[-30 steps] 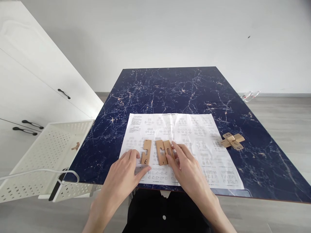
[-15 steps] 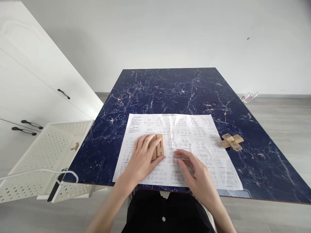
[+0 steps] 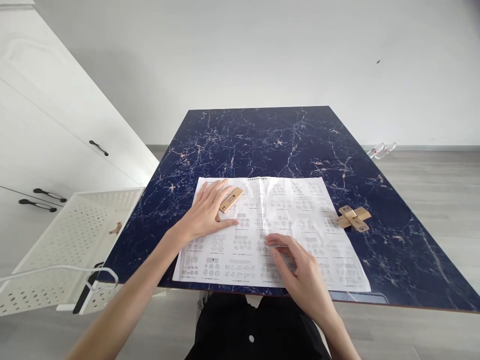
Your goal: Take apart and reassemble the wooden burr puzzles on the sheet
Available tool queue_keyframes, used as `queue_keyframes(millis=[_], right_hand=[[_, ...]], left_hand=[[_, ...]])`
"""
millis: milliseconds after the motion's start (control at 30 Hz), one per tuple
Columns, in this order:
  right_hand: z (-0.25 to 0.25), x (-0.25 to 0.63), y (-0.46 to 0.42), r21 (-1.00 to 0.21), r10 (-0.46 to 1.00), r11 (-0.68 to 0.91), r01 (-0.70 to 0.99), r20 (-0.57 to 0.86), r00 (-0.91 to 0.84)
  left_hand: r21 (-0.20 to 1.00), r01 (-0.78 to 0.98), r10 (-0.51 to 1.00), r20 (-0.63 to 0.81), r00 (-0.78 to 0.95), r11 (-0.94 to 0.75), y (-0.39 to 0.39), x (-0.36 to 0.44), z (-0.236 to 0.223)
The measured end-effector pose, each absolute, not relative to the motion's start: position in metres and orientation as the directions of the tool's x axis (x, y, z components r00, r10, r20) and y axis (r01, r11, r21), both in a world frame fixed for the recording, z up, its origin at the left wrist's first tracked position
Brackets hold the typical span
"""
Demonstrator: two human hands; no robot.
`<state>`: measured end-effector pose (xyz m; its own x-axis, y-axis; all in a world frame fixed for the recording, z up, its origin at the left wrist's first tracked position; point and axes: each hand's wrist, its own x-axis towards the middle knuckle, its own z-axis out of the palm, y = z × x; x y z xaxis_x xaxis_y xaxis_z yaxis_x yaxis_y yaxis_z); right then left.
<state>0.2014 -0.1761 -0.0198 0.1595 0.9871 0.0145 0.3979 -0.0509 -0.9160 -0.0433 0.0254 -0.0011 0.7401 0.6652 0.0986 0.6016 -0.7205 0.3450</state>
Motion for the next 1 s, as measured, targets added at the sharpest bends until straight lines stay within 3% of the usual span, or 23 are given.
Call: queue_keyframes(millis=[433, 767, 1000], right_hand=[[-0.018, 0.200, -0.178, -0.926, 0.990, -0.052, 0.375, 0.001, 0.140], [-0.019, 0.199, -0.178, -0.919, 0.988, -0.051, 0.390, 0.012, 0.157], [-0.014, 0.208, -0.181, -0.922, 0.995, -0.033, 0.385, 0.005, 0.096]], left_hand=[[0.363, 0.442, 0.500, 0.082, 0.862, -0.820, 0.061, -0.030, 0.004], [0.213, 0.685, 0.714, 0.295, 0.634, -0.697, 0.040, -0.035, -0.008], [0.191, 0.840, 0.839, 0.330, 0.432, -0.507, 0.043, -0.044, -0.015]])
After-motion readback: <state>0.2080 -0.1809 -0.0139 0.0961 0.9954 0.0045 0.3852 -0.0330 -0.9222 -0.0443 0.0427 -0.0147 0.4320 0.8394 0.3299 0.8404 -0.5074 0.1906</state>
